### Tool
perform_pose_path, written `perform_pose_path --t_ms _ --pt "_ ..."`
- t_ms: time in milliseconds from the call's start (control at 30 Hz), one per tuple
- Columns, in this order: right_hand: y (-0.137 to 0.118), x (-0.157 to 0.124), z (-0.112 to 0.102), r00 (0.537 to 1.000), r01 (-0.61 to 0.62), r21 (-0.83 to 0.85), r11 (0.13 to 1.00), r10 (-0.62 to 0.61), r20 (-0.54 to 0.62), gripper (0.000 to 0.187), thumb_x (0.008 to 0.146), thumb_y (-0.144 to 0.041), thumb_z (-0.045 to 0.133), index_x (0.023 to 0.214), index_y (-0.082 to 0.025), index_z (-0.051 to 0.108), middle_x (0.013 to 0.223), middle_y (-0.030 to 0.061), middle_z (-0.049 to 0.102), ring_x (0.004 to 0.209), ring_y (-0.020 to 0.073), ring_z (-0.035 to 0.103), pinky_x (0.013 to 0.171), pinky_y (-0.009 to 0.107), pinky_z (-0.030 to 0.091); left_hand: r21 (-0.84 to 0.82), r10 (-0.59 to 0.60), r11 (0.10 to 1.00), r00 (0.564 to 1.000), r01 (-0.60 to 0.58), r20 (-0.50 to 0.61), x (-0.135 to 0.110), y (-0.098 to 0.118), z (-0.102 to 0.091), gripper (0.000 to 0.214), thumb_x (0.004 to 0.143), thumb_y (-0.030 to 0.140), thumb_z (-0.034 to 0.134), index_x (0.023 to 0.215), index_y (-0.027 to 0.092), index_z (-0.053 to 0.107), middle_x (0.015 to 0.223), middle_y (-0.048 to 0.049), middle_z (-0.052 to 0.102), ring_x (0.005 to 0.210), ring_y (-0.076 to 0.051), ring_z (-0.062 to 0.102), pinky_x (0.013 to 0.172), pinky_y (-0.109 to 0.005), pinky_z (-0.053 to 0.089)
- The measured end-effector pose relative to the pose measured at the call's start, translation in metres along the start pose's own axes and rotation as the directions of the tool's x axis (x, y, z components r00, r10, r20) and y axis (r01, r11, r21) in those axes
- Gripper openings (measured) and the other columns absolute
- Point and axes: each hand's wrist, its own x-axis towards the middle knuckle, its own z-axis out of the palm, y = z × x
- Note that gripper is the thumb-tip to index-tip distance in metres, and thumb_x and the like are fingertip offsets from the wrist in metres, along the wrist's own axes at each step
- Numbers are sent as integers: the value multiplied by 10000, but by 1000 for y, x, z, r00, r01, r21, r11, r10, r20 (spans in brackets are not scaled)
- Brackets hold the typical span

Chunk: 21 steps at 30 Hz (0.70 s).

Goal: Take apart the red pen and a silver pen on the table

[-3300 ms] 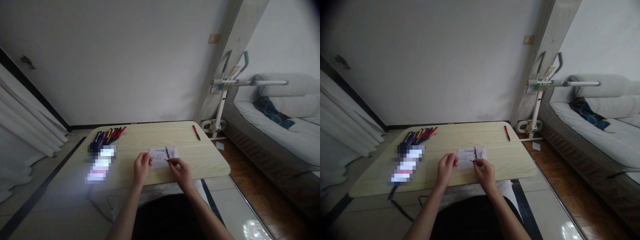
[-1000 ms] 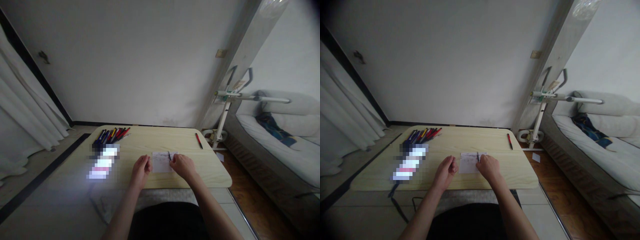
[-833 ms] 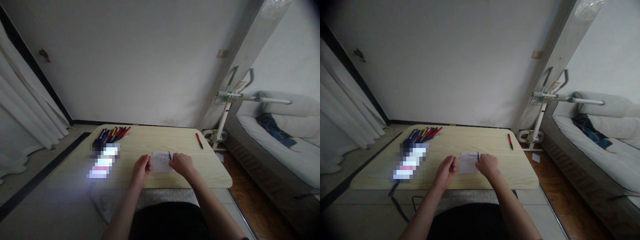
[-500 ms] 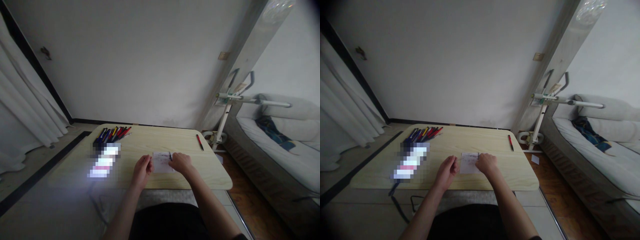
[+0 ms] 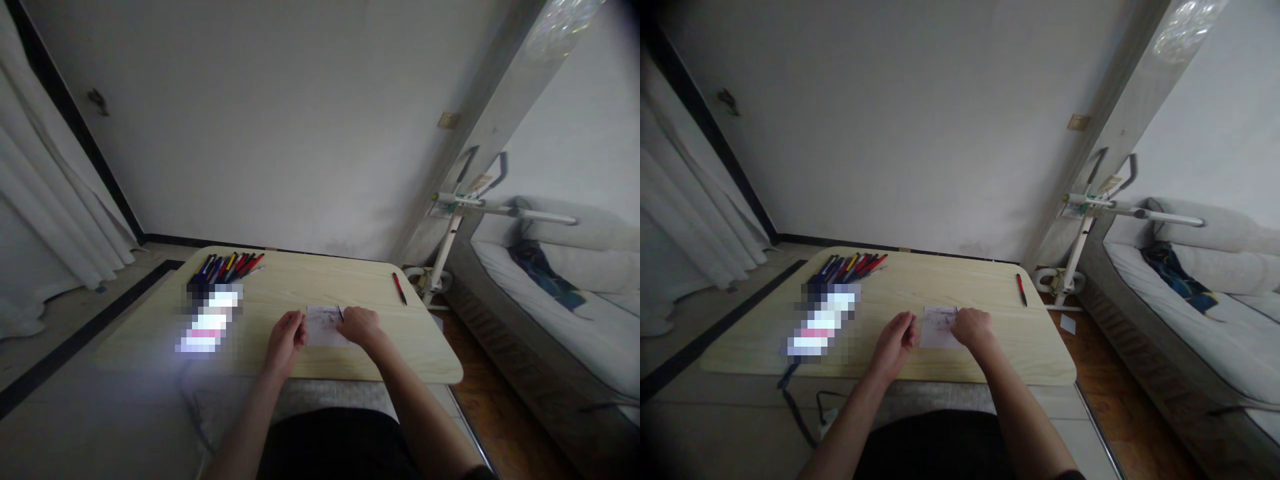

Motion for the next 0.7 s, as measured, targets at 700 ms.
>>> perform_pose_path --t_ms 700 --pt "57 -19 17 951 309 770 558 -196 -240 189 713 -176 407 572 -152 531 555 -9 541 534 102 482 518 194 358 -103 39 994 995 -48 -90 3 2 8 239 619 311 719 649 144 551 537 53 542 514 -62 511 753 -337 478"
